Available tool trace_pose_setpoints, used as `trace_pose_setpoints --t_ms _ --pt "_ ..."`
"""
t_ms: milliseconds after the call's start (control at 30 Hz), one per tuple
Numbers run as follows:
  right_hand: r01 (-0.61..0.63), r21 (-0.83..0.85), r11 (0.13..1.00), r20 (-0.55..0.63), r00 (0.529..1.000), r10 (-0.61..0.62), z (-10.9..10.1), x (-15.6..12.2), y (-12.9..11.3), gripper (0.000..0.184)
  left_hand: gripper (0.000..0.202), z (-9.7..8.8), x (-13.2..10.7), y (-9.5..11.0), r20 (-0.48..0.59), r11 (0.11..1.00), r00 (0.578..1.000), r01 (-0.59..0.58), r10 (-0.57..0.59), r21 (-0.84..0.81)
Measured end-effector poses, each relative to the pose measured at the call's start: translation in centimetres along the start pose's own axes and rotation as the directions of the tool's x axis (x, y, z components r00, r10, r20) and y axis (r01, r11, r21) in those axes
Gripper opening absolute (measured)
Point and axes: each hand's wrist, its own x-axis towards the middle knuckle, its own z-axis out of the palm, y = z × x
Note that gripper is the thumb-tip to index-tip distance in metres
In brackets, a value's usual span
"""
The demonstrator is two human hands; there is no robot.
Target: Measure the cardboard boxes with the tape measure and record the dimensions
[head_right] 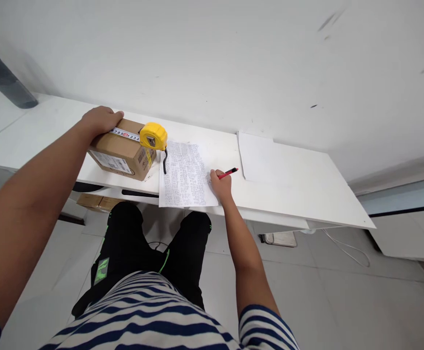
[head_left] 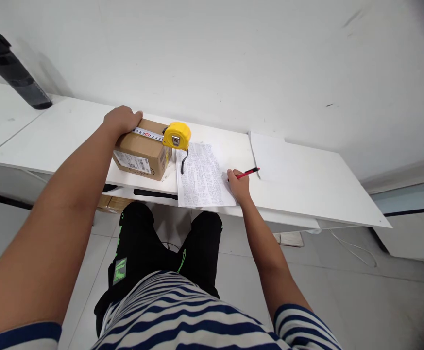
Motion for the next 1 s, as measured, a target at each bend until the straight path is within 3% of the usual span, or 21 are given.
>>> trace_pose_setpoints --t_ms 200,367,500,600,700,800,900,1000 --pt "-0.051 0.037 0.998 -0.190 0.980 0.057 0.2 -0.1 -0.4 0.051 0.067 -0.2 0.2 -0.3 -0.005 1.000 1.000 0.019 -0.019 0.016" --pt "-0.041 -0.228 0.973 -0.179 0.984 0.000 0.4 1.1 0.4 0.039 0.069 0.0 0.3 -0.8 -0.026 1.000 1.000 0.012 -0.012 0.002" --pt "-0.157 -0.327 0.932 -0.162 0.981 0.109 0.8 2.0 -0.1 0.077 0.066 0.2 -0.1 -0.9 -0.051 1.000 0.999 -0.018 0.017 -0.020" --pt "-0.089 -0.250 0.964 -0.182 0.982 0.043 2.1 1.8 -2.4 0.083 0.063 0.3 -0.8 -0.9 -0.088 0.998 0.996 -0.036 0.032 -0.046" --pt "0.198 -0.060 0.978 0.025 0.980 -0.197 4.9 1.2 -6.5 0.080 0.063 0.3 -1.6 -1.0 -0.123 0.994 0.991 -0.065 0.054 -0.088" --pt "0.358 0.103 0.928 0.233 0.898 -0.372 8.5 0.5 -10.7 0.098 0.068 0.4 -2.6 -1.2 -0.188 0.982 0.979 -0.110 0.080 -0.153" --pt "0.358 0.174 0.917 0.272 0.878 -0.394 11.5 0.0 -13.5 0.097 0.069 0.3 -3.4 -1.5 -0.299 0.955 0.950 -0.165 0.087 -0.247" --pt "0.296 0.244 0.924 0.166 0.926 -0.340 13.1 -1.1 -14.4 0.078 0.063 0.1 -3.8 -1.8 -0.445 0.903 0.896 -0.196 0.005 -0.383"
